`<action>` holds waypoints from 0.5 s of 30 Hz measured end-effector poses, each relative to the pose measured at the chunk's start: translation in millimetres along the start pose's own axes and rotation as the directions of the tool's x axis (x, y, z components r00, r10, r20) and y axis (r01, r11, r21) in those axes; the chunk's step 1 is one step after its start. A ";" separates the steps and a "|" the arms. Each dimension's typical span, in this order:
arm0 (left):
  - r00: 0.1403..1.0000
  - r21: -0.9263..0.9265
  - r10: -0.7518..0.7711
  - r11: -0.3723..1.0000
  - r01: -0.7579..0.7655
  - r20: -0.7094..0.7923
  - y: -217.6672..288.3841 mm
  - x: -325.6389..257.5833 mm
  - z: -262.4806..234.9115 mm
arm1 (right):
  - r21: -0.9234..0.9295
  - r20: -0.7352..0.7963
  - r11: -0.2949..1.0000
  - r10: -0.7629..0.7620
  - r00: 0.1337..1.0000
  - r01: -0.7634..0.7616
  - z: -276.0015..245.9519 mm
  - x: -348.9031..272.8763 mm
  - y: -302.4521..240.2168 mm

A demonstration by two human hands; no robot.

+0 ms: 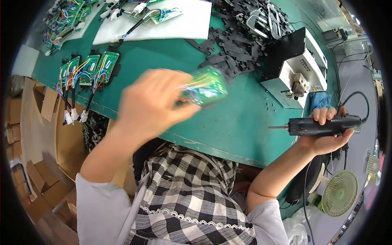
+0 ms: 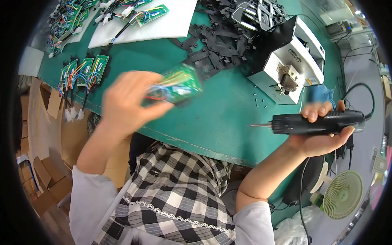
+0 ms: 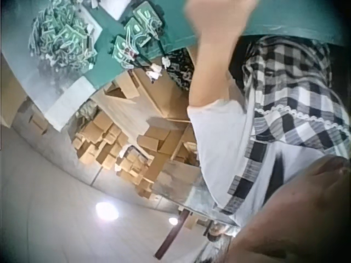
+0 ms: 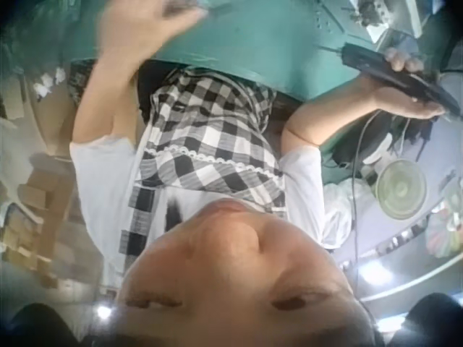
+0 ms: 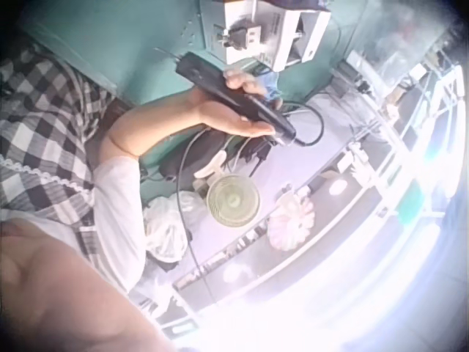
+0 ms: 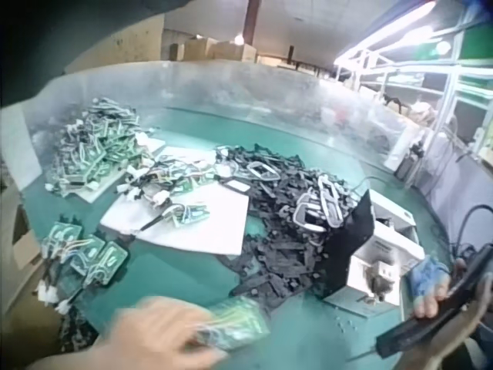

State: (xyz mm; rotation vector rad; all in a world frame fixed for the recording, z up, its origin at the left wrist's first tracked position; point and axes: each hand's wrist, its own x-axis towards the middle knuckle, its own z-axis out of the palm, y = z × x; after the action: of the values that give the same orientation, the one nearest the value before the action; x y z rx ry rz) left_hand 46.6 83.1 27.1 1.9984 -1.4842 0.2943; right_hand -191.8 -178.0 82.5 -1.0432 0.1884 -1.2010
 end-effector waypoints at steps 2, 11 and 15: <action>0.965 0.186 -0.262 0.948 0.259 -0.013 -34.1 -23.4 -27.9 | -0.033 -0.088 0.999 -0.020 0.996 0.017 -6.9 1.9 -2.3; 0.992 0.346 -0.076 0.938 0.036 0.102 -29.6 23.9 -36.2 | -0.041 -0.152 0.999 -0.023 0.988 0.017 8.8 8.9 34.5; 0.986 0.224 0.113 0.965 -0.138 0.123 -33.1 106.5 37.7 | 0.006 -0.133 0.999 0.034 0.991 -0.034 15.0 4.7 45.0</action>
State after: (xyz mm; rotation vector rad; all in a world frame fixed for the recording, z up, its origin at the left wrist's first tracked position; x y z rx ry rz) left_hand 106.7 -17.1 41.6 2.1345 -1.7178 0.4352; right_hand -150.5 -174.2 59.1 -0.9538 0.3066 -1.2399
